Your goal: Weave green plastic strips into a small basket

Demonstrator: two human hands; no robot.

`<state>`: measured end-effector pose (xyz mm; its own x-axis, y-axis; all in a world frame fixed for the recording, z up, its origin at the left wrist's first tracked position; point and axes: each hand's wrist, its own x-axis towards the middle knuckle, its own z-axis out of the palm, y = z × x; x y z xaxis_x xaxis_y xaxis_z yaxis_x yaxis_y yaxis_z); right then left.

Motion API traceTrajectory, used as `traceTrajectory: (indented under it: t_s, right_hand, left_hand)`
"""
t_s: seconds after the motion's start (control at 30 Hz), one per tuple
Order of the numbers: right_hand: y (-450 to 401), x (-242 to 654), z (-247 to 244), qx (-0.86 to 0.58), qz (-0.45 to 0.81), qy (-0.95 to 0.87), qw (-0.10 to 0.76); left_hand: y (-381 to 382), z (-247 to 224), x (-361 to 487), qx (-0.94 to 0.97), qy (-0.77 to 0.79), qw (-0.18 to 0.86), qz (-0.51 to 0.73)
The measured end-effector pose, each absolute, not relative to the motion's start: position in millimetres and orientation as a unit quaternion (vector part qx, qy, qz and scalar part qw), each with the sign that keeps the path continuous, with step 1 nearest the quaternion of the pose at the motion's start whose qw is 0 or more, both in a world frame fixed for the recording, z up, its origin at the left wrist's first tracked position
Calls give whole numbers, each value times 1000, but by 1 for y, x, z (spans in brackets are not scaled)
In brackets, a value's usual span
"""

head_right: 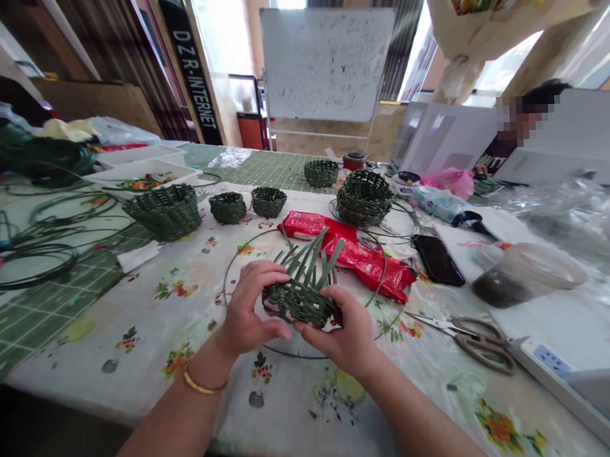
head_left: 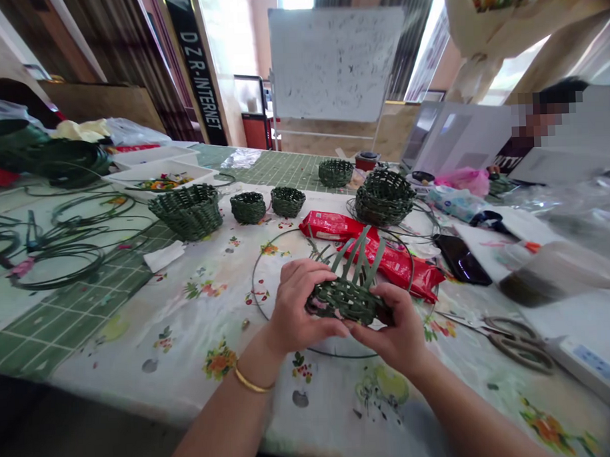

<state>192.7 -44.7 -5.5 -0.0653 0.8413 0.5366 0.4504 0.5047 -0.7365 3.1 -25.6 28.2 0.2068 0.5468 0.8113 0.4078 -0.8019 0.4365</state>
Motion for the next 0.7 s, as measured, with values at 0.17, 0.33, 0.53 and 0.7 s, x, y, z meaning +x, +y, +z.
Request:
traceTrajectory:
  t_s: [0.17, 0.33, 0.53, 0.7]
  right_hand:
    - [-36, 205, -8, -451, 162, -740, 472]
    - [-37, 207, -4, -428, 123, -768, 461]
    - [-41, 209, 8, -379, 102, -783, 482]
    - [-39, 209, 6, -392, 89, -784, 474]
  left_hand:
    - [-20, 26, 1, 819, 369, 42, 438]
    - [-21, 26, 1, 805, 378, -7, 456]
    - [-31, 33, 4, 789, 359, -70, 493]
    - [-28, 29, 8, 784, 361, -73, 500]
